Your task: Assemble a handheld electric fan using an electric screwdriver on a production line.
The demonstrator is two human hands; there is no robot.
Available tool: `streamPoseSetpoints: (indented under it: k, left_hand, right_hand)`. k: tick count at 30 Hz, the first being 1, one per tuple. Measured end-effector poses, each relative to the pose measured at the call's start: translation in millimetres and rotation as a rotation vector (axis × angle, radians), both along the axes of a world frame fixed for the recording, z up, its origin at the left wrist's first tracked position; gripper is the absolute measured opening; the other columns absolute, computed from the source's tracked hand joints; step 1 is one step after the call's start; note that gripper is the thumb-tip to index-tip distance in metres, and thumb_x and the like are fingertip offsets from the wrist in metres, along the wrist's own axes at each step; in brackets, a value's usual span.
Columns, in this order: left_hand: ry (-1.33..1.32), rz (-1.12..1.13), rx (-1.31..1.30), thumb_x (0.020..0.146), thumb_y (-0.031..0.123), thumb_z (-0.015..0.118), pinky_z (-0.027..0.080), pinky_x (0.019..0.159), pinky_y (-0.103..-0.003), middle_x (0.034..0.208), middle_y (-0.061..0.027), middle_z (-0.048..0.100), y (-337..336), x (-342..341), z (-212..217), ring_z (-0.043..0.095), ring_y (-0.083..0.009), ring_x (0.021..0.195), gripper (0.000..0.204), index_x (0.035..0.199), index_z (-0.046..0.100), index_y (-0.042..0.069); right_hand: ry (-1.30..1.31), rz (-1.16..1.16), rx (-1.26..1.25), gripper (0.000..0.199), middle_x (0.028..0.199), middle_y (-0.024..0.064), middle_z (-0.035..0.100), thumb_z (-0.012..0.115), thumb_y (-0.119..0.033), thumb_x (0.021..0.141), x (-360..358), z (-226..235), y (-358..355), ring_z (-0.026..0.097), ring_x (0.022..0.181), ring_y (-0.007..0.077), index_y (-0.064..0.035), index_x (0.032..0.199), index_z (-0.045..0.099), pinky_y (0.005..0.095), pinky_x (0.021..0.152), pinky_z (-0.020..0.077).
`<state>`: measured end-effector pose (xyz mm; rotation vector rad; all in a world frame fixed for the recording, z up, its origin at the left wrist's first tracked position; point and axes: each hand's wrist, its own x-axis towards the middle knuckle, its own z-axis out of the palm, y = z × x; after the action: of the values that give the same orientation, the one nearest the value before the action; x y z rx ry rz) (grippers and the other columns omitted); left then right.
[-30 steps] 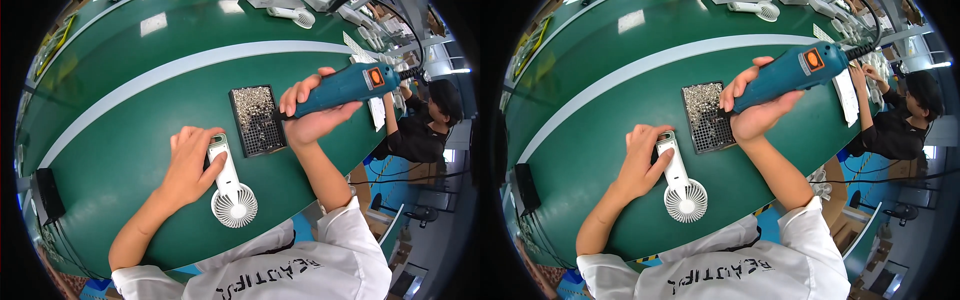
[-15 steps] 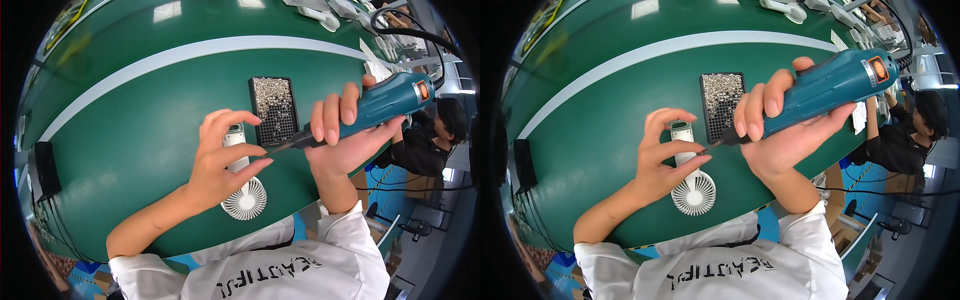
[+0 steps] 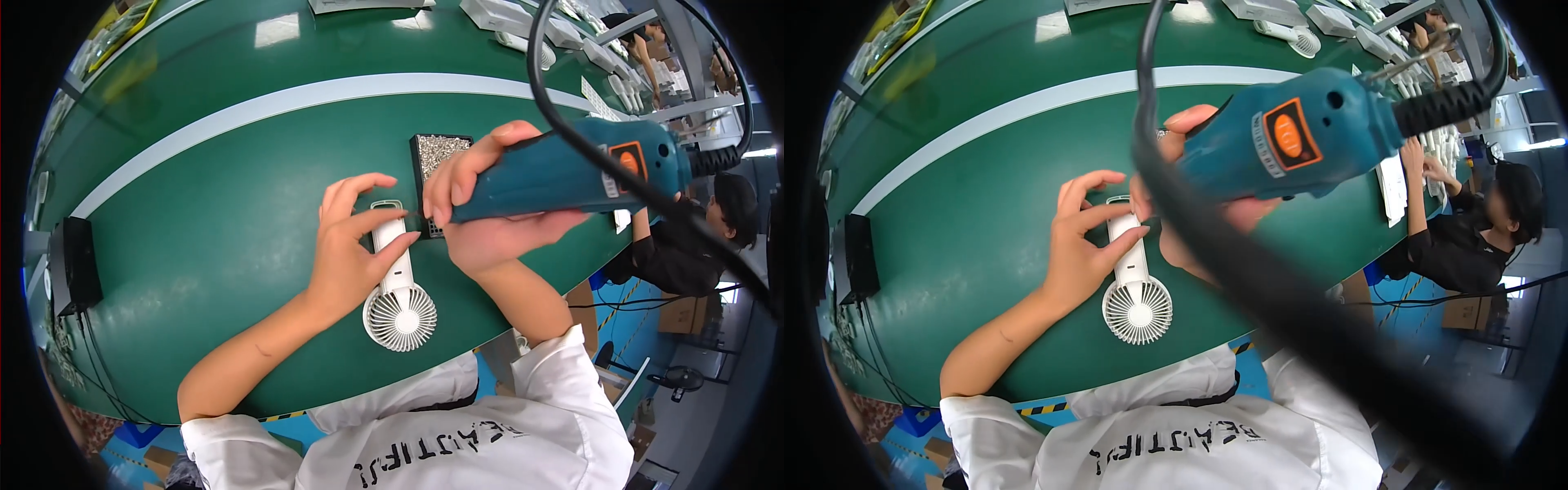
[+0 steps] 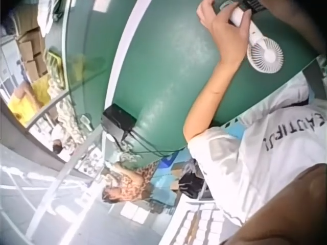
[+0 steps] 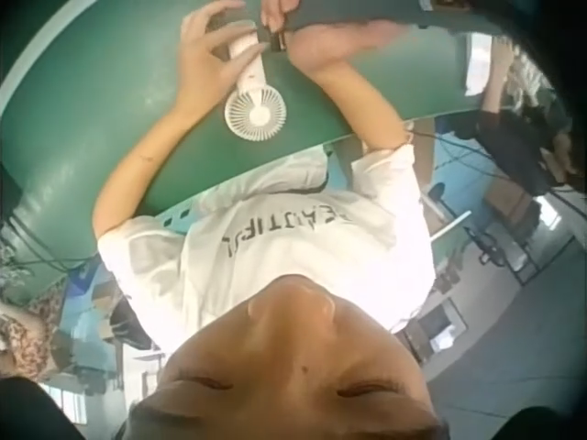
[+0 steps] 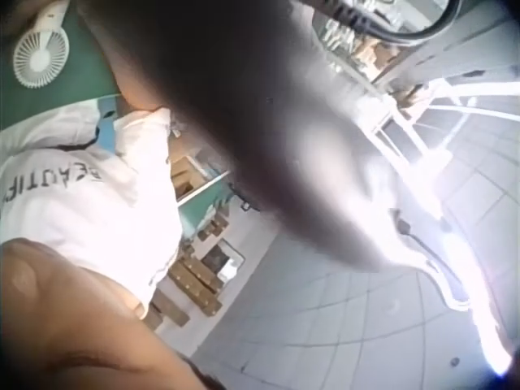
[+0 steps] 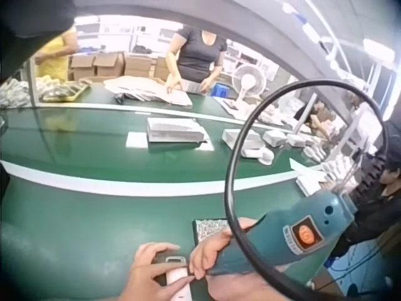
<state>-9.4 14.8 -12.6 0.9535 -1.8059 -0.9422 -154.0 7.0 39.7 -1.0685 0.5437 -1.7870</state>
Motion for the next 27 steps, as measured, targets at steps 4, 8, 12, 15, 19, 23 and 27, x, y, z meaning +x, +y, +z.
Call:
streamPoseSetpoints:
  k: [4, 8, 12, 15, 19, 23, 27]
  left_hand:
    - [-0.045, -0.012, 0.011, 0.065, 0.007, 0.078, 0.038, 0.092, -0.037, 0.117, -0.006, 0.057, -5, 2, 1, 0.05, -0.0267, 0.105, 0.02, 0.083, 0.07, 0.002]
    - [-0.02, -0.012, -0.001, 0.065, 0.006, 0.077, 0.039, 0.091, -0.037, 0.117, -0.0063, 0.056, -6, 0, -5, 0.051, -0.0263, 0.103, 0.02, 0.084, 0.07, 0.001]
    - [-0.027, -0.024, 0.009, 0.065, 0.005, 0.077, 0.04, 0.09, -0.037, 0.118, -0.0066, 0.055, -6, 2, -4, 0.051, -0.0253, 0.101, 0.021, 0.085, 0.07, 0.001]
    - [-0.044, -0.039, -0.021, 0.065, 0.005, 0.077, 0.04, 0.089, -0.036, 0.118, -0.0066, 0.055, -6, -1, -3, 0.051, -0.0249, 0.1, 0.022, 0.086, 0.07, 0.002]
    - [-0.064, -0.032, -0.012, 0.065, 0.005, 0.077, 0.041, 0.087, -0.036, 0.117, -0.0067, 0.055, -7, -1, -5, 0.051, -0.0249, 0.099, 0.022, 0.086, 0.07, 0.003]
    - [-0.061, -0.015, -0.003, 0.066, 0.006, 0.077, 0.042, 0.084, -0.036, 0.114, -0.0072, 0.054, -5, -3, -2, 0.051, -0.0249, 0.097, 0.021, 0.085, 0.069, 0.003]
    - [-0.056, 0.004, -0.036, 0.067, 0.006, 0.077, 0.042, 0.082, -0.036, 0.112, -0.0074, 0.055, -5, -3, -9, 0.051, -0.0239, 0.096, 0.019, 0.083, 0.067, 0.004]
  right_hand:
    - [0.092, -0.009, 0.035, 0.097, 0.058, 0.0073, 0.048, 0.019, -0.091, 0.071, 2, -3, -6, 0.046, 0.04, 0.0193, -0.0083, 0.116, 0.043, 0.0318, 0.04, 0.0418]
    - [0.144, -0.065, 0.128, 0.091, 0.058, 0.0066, 0.045, 0.016, -0.084, 0.077, 4, -2, -6, 0.044, 0.04, 0.0183, -0.0063, 0.114, 0.045, 0.0306, 0.04, 0.0408]
    - [0.179, -0.064, 0.102, 0.089, 0.058, 0.0061, 0.045, 0.016, -0.082, 0.079, 4, -3, -8, 0.042, 0.039, 0.0176, -0.0058, 0.114, 0.045, 0.0306, 0.038, 0.0401]
    - [0.175, -0.082, 0.048, 0.09, 0.058, 0.006, 0.044, 0.017, -0.083, 0.079, 1, -4, -7, 0.042, 0.038, 0.0173, -0.0054, 0.115, 0.045, 0.0303, 0.038, 0.0401]
    - [0.233, -0.066, 0.152, 0.097, 0.056, 0.006, 0.045, 0.017, -0.09, 0.071, 2, -9, -8, 0.044, 0.039, 0.0173, -0.0059, 0.109, 0.045, 0.0296, 0.038, 0.0404]
    - [0.225, 0.02, 0.178, 0.097, 0.057, 0.0045, 0.045, 0.019, -0.093, 0.067, -1, -10, -7, 0.044, 0.039, 0.0165, -0.0087, 0.109, 0.046, 0.03, 0.037, 0.0401]
    - [0.077, -0.144, 0.008, 0.092, 0.061, 0.0034, 0.045, 0.021, -0.089, 0.073, -21, 4, -7, 0.043, 0.038, 0.016, -0.0109, 0.113, 0.048, 0.03, 0.037, 0.0384]
